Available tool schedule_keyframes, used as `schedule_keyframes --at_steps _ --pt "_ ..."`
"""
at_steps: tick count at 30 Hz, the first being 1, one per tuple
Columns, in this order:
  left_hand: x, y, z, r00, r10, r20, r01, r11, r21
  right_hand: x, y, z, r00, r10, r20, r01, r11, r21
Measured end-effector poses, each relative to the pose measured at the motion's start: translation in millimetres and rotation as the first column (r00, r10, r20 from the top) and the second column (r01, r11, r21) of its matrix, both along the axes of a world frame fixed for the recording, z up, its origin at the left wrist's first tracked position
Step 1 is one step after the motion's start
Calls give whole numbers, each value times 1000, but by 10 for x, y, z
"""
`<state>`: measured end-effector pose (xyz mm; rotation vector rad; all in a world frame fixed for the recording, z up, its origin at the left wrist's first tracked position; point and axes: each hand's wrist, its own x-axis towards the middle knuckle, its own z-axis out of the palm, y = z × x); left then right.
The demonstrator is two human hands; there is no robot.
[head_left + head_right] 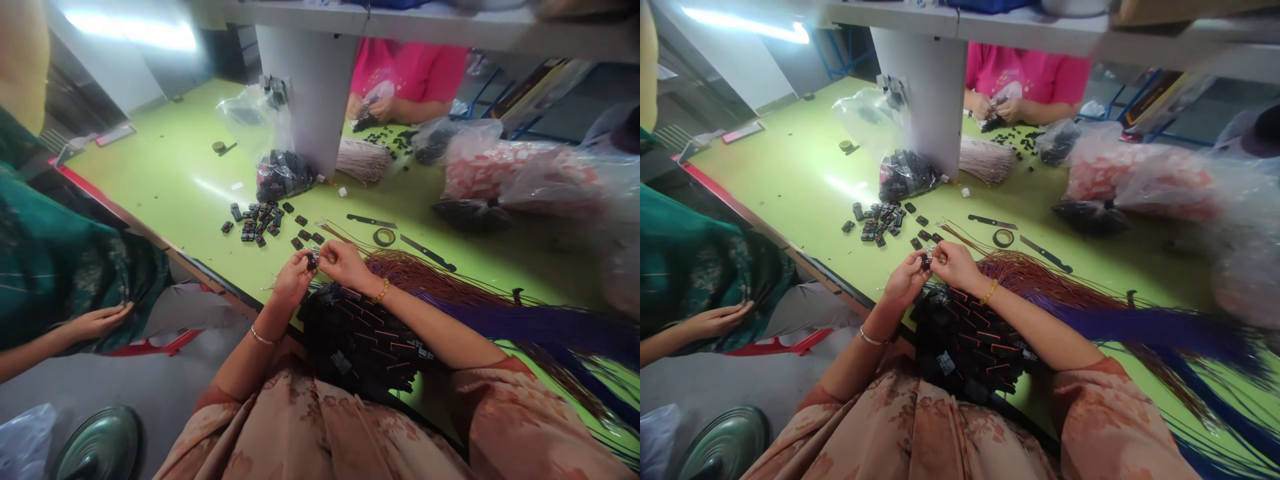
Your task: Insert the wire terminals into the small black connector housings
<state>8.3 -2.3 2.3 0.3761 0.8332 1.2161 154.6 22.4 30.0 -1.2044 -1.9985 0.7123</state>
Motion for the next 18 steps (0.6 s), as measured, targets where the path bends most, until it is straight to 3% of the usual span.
schedule_keyframes --at_steps 8,18 --pt "-12 -22 -12 999 -18 -45 19 999 35 0 -12 -48 985 85 151 -107 984 142" --pt "16 -44 51 984 64 -166 -57 997 48 5 10 -37 981 124 152 -135 989 61"
